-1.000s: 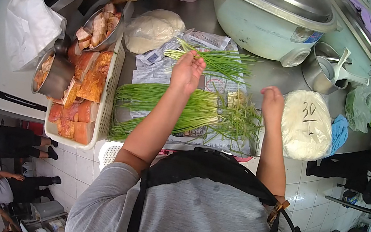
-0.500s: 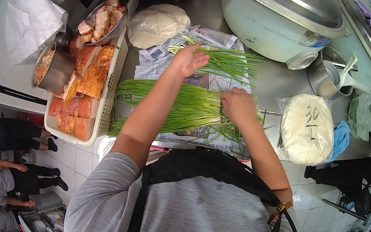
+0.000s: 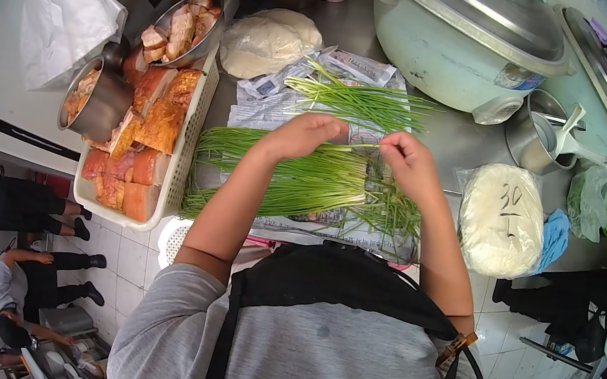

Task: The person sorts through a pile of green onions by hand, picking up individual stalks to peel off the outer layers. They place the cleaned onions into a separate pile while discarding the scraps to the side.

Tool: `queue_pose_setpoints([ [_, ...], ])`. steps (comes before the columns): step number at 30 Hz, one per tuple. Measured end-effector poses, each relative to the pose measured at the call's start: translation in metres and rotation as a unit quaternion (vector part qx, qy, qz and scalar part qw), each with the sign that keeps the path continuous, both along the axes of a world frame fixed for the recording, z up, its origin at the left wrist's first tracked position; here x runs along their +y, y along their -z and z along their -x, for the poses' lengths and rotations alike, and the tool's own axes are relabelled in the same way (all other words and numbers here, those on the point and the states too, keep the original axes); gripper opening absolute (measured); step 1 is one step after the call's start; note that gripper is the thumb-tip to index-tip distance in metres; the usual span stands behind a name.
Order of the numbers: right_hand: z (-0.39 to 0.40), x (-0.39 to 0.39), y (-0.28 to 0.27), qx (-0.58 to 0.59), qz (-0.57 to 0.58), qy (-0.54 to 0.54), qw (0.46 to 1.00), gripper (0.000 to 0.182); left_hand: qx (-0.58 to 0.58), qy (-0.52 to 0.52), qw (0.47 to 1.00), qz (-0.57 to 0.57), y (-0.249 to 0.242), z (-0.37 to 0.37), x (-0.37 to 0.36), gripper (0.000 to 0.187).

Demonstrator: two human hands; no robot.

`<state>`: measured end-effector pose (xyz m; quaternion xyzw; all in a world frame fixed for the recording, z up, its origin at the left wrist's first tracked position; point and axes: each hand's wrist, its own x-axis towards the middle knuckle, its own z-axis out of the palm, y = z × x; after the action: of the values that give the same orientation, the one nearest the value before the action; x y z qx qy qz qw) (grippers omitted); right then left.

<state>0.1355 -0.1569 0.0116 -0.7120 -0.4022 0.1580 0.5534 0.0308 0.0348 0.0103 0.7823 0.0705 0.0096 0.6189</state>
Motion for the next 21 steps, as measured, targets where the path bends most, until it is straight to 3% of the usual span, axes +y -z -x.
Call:
queue_pose_setpoints([
  [5, -0.011, -0.010, -0.002, 0.171, -0.058, 0.031, 0.983, 0.015, 0.062, 0.059, 0.986, 0.145, -0.013, 0.006, -0.016, 0.020],
  [9, -0.008, -0.014, -0.009, 0.249, -0.099, 0.067, 0.961, 0.017, 0.045, 0.060, 0.987, 0.141, -0.016, 0.006, -0.026, 0.012],
  [12, 0.003, -0.011, -0.014, 0.390, -0.220, 0.082, 0.891, 0.019, 0.034, 0.043, 0.988, 0.147, -0.019, 0.004, -0.035, 0.009],
  [17, 0.022, -0.004, -0.004, 0.365, -0.169, 0.038, 0.915, 0.018, -0.009, -0.013, 0.994, 0.109, -0.019, 0.001, -0.049, 0.006],
  [21, 0.024, 0.000, -0.004, 0.326, -0.159, 0.038, 0.931, 0.014, -0.025, -0.050, 0.997, -0.052, -0.024, 0.002, -0.057, 0.007],
])
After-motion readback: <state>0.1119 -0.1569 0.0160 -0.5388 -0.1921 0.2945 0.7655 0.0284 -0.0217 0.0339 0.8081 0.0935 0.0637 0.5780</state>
